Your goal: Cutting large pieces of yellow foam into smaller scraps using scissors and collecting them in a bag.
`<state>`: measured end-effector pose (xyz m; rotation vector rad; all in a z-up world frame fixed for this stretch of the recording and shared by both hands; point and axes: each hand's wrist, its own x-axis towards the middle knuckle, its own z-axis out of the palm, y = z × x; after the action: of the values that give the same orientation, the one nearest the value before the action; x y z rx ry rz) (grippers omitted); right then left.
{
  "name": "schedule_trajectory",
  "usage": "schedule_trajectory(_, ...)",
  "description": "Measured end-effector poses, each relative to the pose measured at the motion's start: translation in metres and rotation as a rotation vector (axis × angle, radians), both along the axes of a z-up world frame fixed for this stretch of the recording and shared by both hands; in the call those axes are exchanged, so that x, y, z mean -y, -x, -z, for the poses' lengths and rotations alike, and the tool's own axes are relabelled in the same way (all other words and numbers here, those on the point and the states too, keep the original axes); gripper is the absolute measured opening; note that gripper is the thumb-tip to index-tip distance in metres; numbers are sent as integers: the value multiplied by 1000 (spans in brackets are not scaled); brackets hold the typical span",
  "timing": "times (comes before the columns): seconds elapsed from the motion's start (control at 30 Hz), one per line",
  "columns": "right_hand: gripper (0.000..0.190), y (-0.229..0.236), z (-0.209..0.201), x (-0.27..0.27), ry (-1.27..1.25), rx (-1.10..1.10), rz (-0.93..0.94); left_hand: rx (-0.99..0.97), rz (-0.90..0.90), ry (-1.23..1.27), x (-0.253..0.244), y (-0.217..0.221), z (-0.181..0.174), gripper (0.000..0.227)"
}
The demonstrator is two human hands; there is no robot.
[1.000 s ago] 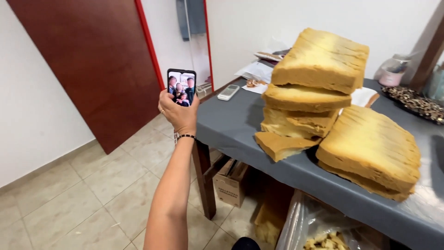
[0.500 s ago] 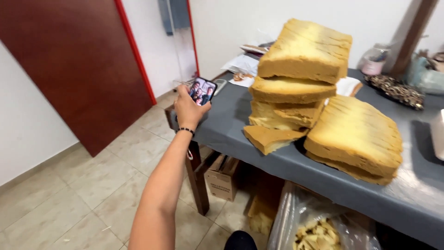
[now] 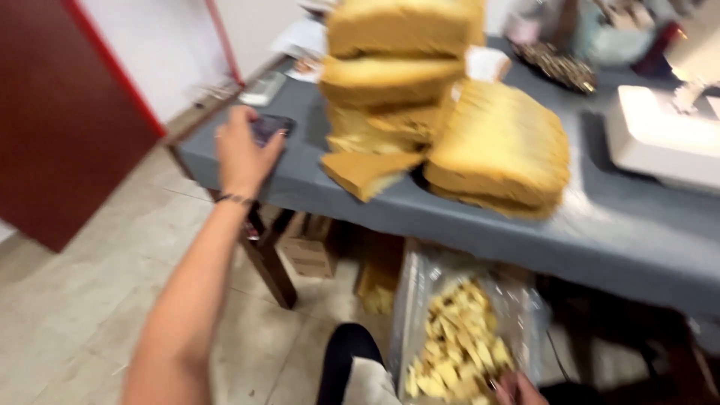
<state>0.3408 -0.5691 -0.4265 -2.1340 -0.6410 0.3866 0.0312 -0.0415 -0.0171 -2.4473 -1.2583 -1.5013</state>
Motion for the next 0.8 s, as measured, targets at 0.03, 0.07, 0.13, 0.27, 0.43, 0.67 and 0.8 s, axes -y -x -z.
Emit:
schedule_trajectory(0.03, 10, 0, -10, 4, 25, -12, 37, -12, 37, 25, 32, -3, 3, 46)
schedule_trajectory(0.07, 20, -1, -20, 7, 73, 22, -84, -15, 160, -56, 63, -3, 4, 35)
schedule_trajectory(0.13, 30, 0, -38, 9, 145, 36, -189, -20, 302, -106, 119, -7, 17, 24)
schedule_trajectory(0.27, 19, 18, -70, 10, 13, 66, -256, -171, 554, 11, 211, -34, 59, 21)
schedule_trajectory(0.43, 18, 24, -86, 13, -87, 63, -277, -239, 761, -158, 243, -93, 44, 21)
schedule_trajectory(0.67, 16, 25, -96, 20, -143, 18, -263, -391, 445, -481, 211, -188, -5, 63)
schedule_trajectory(0.8, 16, 24, -99, 25, -127, -43, -256, -410, 455, -428, 198, -219, 1, 60)
